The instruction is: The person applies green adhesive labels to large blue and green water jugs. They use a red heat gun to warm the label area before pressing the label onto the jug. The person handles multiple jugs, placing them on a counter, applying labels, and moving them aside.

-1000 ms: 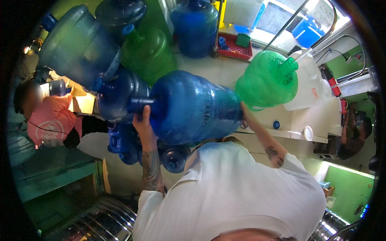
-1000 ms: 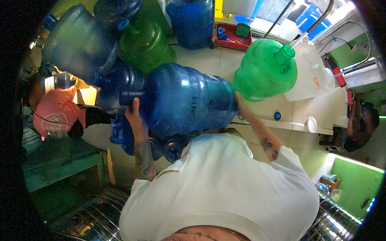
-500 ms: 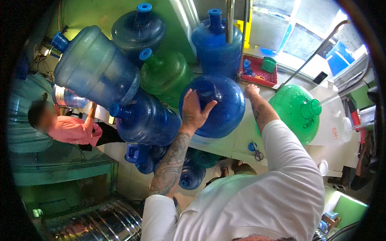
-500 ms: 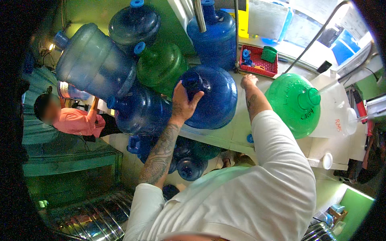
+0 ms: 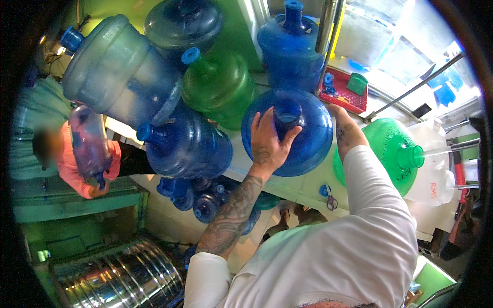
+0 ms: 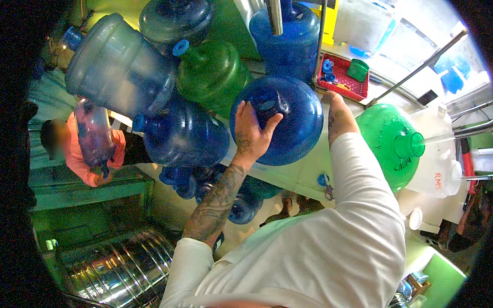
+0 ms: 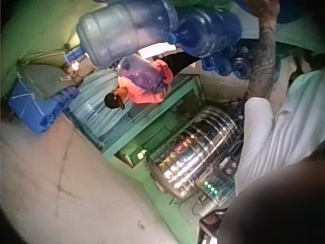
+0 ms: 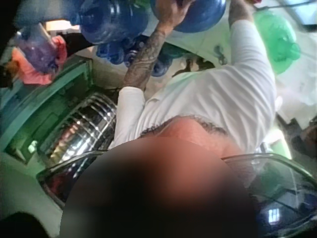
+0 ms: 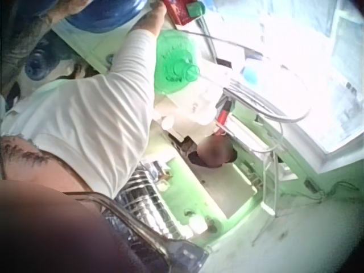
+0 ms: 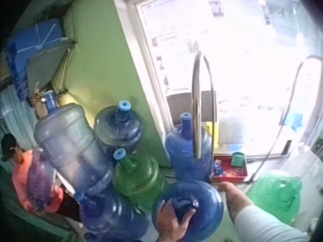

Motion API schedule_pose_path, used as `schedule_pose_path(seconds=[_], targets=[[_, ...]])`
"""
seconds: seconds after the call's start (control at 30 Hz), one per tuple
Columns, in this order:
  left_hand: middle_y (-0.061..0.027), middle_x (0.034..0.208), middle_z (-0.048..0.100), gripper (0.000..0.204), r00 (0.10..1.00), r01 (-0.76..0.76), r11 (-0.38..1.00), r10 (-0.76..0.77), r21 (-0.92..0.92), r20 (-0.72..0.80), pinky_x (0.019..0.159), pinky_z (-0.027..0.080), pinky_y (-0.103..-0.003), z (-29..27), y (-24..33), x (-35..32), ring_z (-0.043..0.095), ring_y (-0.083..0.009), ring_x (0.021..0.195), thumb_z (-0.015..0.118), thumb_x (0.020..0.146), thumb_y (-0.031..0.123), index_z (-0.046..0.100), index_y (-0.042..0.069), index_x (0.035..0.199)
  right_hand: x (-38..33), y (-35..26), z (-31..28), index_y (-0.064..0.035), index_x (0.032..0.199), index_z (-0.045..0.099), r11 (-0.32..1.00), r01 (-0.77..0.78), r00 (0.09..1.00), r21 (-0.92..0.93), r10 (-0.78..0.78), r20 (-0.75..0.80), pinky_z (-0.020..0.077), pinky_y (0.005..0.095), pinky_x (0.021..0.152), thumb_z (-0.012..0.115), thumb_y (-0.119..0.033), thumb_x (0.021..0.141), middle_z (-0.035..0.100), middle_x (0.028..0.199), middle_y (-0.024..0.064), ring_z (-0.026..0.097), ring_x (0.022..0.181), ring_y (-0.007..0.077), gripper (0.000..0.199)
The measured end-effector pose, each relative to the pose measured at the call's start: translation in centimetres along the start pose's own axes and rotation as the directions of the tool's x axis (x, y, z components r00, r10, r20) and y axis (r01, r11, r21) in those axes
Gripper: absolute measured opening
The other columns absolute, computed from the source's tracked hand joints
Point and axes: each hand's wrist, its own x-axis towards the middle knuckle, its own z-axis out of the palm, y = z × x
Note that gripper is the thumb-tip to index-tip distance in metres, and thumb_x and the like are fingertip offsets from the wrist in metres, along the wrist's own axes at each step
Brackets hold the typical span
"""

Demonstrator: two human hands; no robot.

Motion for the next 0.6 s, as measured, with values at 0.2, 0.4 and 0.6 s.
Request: schedule_pose_path(seconds=[0.2,0.4,0.6], targets=[[-0.0245,0.130,0.061,0.078,0.992,0.124,0.992,-0.124,-0.006,-0.035,0.117,0.030,-0.054,1.6,2.6,-0.1,0.057,-0.0369,0.125,0.072,0.090,0.051,0.050,-0.009,0.134,-0.4,1.3,-2.6,-0.0055,0.125,0.060,0.989,0.090,0.996,0.121,-0.086,-0.036,0.0483,0.0399,0.093,0.067,-0.037,0.089,0.060,0.125,0.0134,0.059,0.113,0.0278,0.049],[-0.0217,0.138,0.056,0.074,0.973,0.200,0.979,-0.193,0.045,-0.128,0.118,0.026,-0.057,3.5,5.6,0.0,0.050,-0.0341,0.134,0.070,0.094,0.044,0.044,-0.005,0.143,0.7,2.9,-6.0,-0.0067,0.114,0.066,0.889,0.279,0.960,0.363,-0.251,-0.123,0.0507,0.0407,0.083,0.071,-0.035,0.086,0.067,0.111,0.0116,0.065,0.100,0.0279,0.040],[-0.0308,0.135,0.057,0.078,0.962,0.184,0.982,-0.172,0.038,-0.212,0.119,0.027,-0.054,5.0,5.2,-0.3,0.053,-0.0405,0.129,0.066,0.094,0.050,0.050,-0.016,0.133,-0.7,-0.2,-12.7,-0.0080,0.103,0.073,0.654,0.570,0.821,0.496,-0.455,-0.344,0.0531,0.0415,0.074,0.075,-0.033,0.084,0.075,0.097,0.0099,0.070,0.088,0.0280,0.031]])
